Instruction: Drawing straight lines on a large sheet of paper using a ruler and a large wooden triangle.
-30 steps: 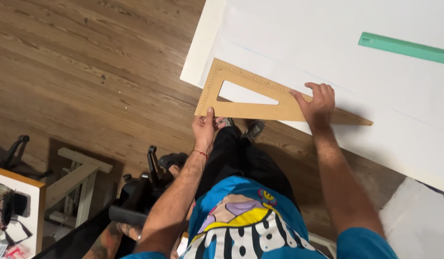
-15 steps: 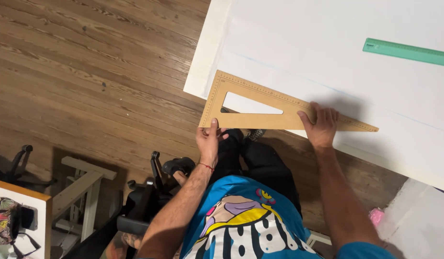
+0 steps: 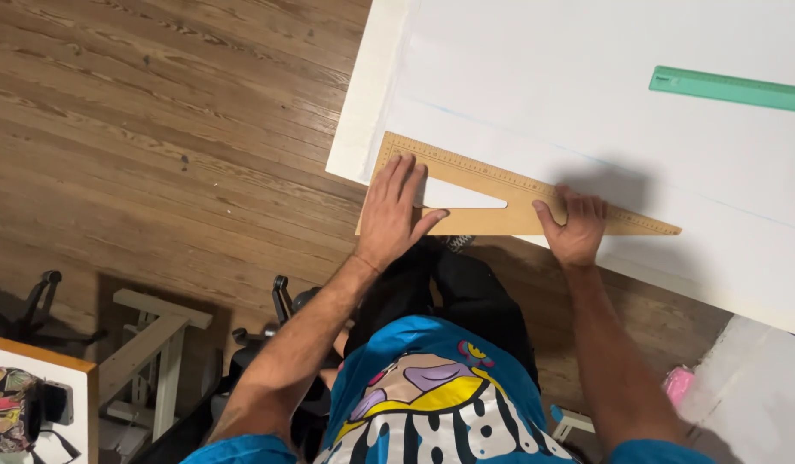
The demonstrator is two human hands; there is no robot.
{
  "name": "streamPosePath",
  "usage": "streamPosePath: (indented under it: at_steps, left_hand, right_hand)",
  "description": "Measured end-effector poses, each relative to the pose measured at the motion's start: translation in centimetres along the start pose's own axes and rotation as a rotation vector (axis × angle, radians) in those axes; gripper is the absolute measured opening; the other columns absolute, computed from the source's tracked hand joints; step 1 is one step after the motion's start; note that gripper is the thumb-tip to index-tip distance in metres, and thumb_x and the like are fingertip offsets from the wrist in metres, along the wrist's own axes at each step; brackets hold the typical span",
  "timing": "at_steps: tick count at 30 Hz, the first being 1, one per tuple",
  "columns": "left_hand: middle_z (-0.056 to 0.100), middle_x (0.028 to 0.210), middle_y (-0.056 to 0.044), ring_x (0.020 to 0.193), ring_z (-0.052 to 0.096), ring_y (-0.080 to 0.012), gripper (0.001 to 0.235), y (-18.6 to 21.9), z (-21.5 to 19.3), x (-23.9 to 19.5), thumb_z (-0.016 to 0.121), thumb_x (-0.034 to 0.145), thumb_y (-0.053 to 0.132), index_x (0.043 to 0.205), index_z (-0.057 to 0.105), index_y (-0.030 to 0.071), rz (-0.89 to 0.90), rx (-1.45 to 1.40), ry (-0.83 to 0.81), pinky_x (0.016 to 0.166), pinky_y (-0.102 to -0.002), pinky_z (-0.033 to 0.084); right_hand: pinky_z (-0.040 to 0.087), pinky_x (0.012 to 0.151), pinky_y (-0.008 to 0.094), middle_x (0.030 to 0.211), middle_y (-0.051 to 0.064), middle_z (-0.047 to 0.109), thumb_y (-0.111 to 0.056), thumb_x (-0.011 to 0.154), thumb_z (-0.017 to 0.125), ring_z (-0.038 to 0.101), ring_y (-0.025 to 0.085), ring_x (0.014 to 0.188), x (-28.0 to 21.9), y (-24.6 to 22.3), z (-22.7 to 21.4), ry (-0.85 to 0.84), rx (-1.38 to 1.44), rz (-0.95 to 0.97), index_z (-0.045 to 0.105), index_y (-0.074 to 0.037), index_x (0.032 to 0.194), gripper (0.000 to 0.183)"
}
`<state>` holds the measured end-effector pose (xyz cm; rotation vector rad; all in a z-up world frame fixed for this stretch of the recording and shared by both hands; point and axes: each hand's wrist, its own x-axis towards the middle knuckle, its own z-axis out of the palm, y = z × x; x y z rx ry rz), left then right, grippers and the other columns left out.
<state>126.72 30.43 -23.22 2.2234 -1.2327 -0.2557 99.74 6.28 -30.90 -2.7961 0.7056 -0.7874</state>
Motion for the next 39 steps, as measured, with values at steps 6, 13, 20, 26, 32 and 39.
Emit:
streamPosePath:
  at_steps: [6, 13, 20, 26, 32, 39]
  left_hand:
    - [0.044, 0.159, -0.016, 0.153, 0.036, -0.0330, 0.106, -1.1, 3.0, 0.1, 0.055, 0.080, 0.090, 0.153, 0.051, 0.012, 0.038, 0.148, 0.039, 0.130, -0.047, 0.018]
    - [0.046, 0.159, -0.014, 0.152, 0.038, -0.0333, 0.102, -1.0, 3.3, 0.2, 0.059, 0.077, 0.090, 0.154, 0.052, 0.024, 0.057, 0.159, 0.123, 0.130, -0.048, 0.020]
    - [0.045, 0.159, -0.015, 0.152, 0.038, -0.0340, 0.099, -1.4, 3.8, 0.1, 0.061, 0.077, 0.090, 0.154, 0.052, 0.029, 0.059, 0.172, 0.120, 0.130, -0.049, 0.020]
    - [0.046, 0.158, -0.015, 0.152, 0.038, -0.0336, 0.100, -1.3, 3.9, -0.1, 0.061, 0.075, 0.092, 0.153, 0.053, 0.031, 0.048, 0.154, 0.134, 0.130, -0.049, 0.020]
    - [0.044, 0.160, -0.014, 0.153, 0.036, -0.0328, 0.099, -1.3, 4.1, -0.4, 0.056, 0.077, 0.093, 0.155, 0.049, 0.032, 0.032, 0.188, 0.120, 0.130, -0.049, 0.019]
    - [0.043, 0.162, -0.014, 0.155, 0.034, -0.0331, 0.098, -1.0, 4.5, -0.4, 0.052, 0.079, 0.094, 0.156, 0.046, 0.034, 0.006, 0.143, 0.092, 0.131, -0.049, 0.016]
  right_hand:
    - [0.049, 0.075, 0.047, 0.084, 0.009, 0.062, -0.046, 0.095, 0.082, 0.063, 0.033, 0.074, -0.8, 0.7, 0.7, 0.002, 0.006, 0.001, 0.075, -0.008, 0.116, 0.045]
    - [0.049, 0.078, 0.044, 0.083, 0.008, 0.058, -0.028, 0.104, 0.072, 0.062, 0.030, 0.075, -0.2, 0.1, 0.3, 0.032, -0.010, -0.010, 0.077, -0.008, 0.117, 0.024]
    - [0.049, 0.077, 0.043, 0.082, 0.007, 0.059, -0.025, 0.106, 0.072, 0.061, 0.029, 0.073, 0.3, -0.5, 0.0, 0.047, 0.000, 0.022, 0.077, -0.009, 0.114, 0.019]
    - [0.048, 0.076, 0.044, 0.085, 0.008, 0.061, -0.012, 0.102, 0.074, 0.061, 0.030, 0.073, 0.8, -0.9, -0.4, 0.060, 0.042, 0.010, 0.076, -0.007, 0.109, 0.009]
    - [0.047, 0.073, 0.047, 0.085, 0.012, 0.061, -0.005, 0.104, 0.067, 0.058, 0.037, 0.070, -0.4, -0.3, 0.1, 0.060, 0.000, 0.054, 0.072, -0.004, 0.106, 0.006]
    - [0.046, 0.079, 0.044, 0.081, 0.010, 0.051, -0.004, 0.108, 0.062, 0.056, 0.036, 0.073, -1.0, 0.2, 0.4, 0.107, -0.066, 0.111, 0.069, -0.001, 0.105, 0.008]
